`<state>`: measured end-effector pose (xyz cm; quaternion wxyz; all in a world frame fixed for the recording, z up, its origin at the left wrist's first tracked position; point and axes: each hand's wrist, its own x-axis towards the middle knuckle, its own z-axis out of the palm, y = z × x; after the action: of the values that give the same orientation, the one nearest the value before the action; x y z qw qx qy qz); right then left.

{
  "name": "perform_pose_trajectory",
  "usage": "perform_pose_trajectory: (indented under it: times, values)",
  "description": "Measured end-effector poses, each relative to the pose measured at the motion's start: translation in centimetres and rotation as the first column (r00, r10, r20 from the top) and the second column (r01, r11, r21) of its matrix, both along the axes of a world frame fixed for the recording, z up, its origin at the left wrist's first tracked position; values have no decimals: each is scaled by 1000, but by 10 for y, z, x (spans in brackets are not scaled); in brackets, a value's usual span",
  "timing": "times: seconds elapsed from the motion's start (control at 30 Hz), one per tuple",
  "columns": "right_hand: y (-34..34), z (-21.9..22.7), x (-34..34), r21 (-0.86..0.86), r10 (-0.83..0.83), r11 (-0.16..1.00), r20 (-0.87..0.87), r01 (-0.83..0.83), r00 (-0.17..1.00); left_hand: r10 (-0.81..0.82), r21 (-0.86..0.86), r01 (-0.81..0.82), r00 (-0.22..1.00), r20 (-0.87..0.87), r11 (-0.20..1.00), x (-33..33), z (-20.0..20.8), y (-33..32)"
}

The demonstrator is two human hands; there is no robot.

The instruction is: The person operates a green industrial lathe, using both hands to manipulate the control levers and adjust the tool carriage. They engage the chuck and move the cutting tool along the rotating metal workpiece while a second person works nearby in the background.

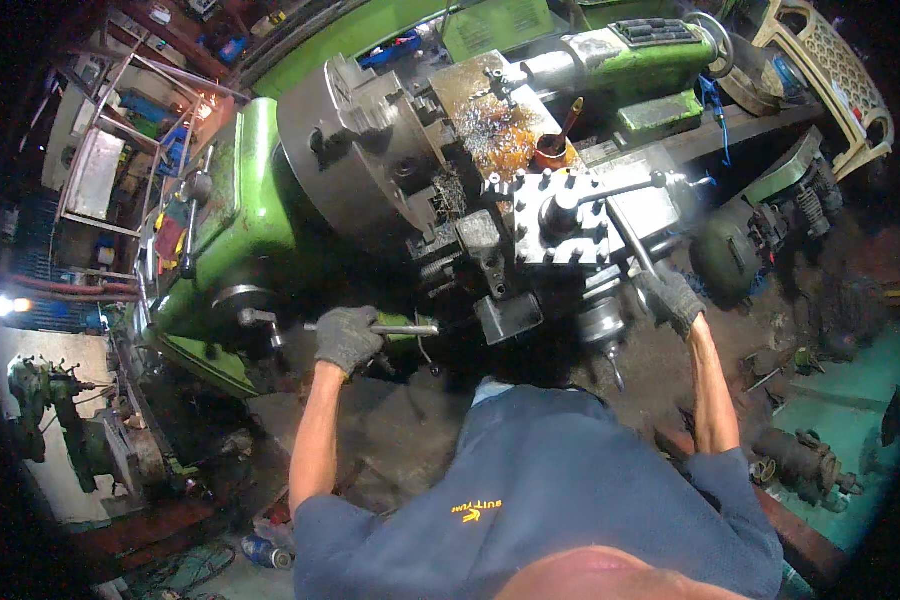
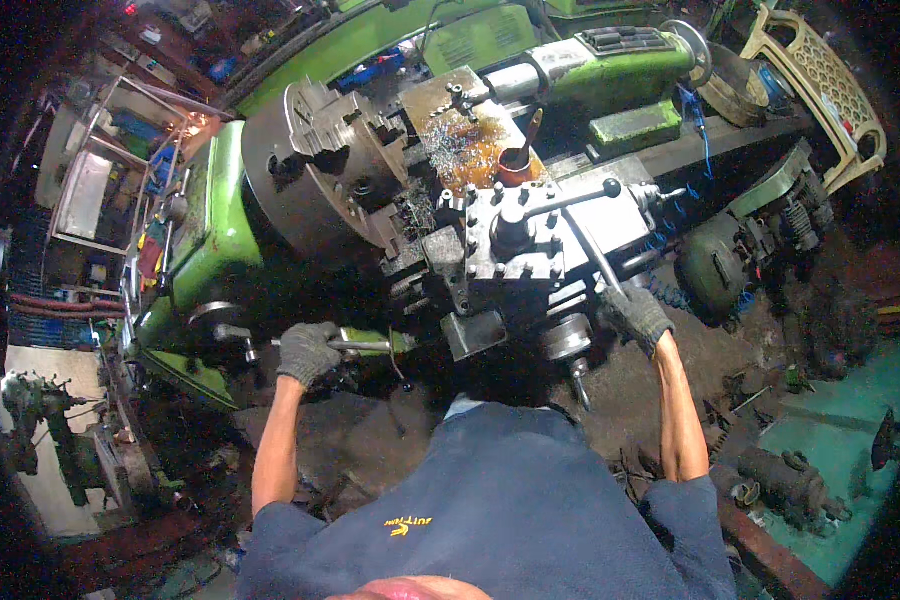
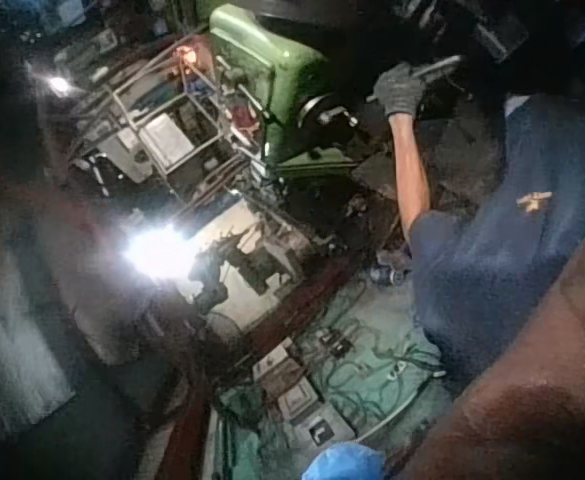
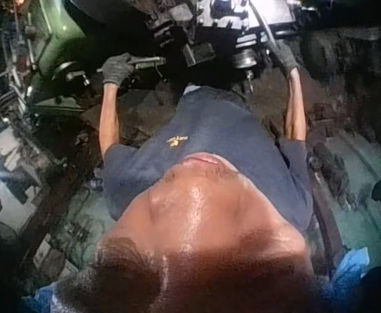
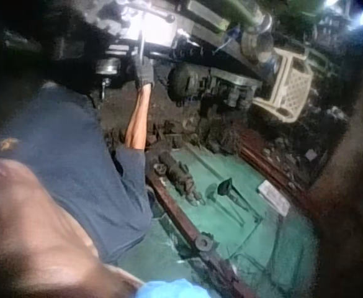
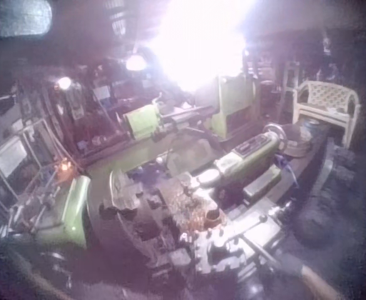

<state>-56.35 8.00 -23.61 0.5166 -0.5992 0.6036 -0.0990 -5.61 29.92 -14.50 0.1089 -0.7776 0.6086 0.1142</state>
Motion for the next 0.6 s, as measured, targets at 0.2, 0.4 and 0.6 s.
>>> perform_pose_trajectory:
  times: [0.2, 0.4, 0.6]
  values:
    - [-3, 20, 35, 141, -44, 990, 138, 24, 989, 311, 207, -309, 950, 25, 928, 149, -131, 51]
    - [-16, -20, 36, 126, -60, 992, 330, 20, 942, 330, -2, -340, 910, 250, 940, 212, -179, 77]
    - [-8, 3, 54, 72, -34, 997, 227, 18, 973, 360, -309, -335, 933, 26, 890, 146, -152, 87]
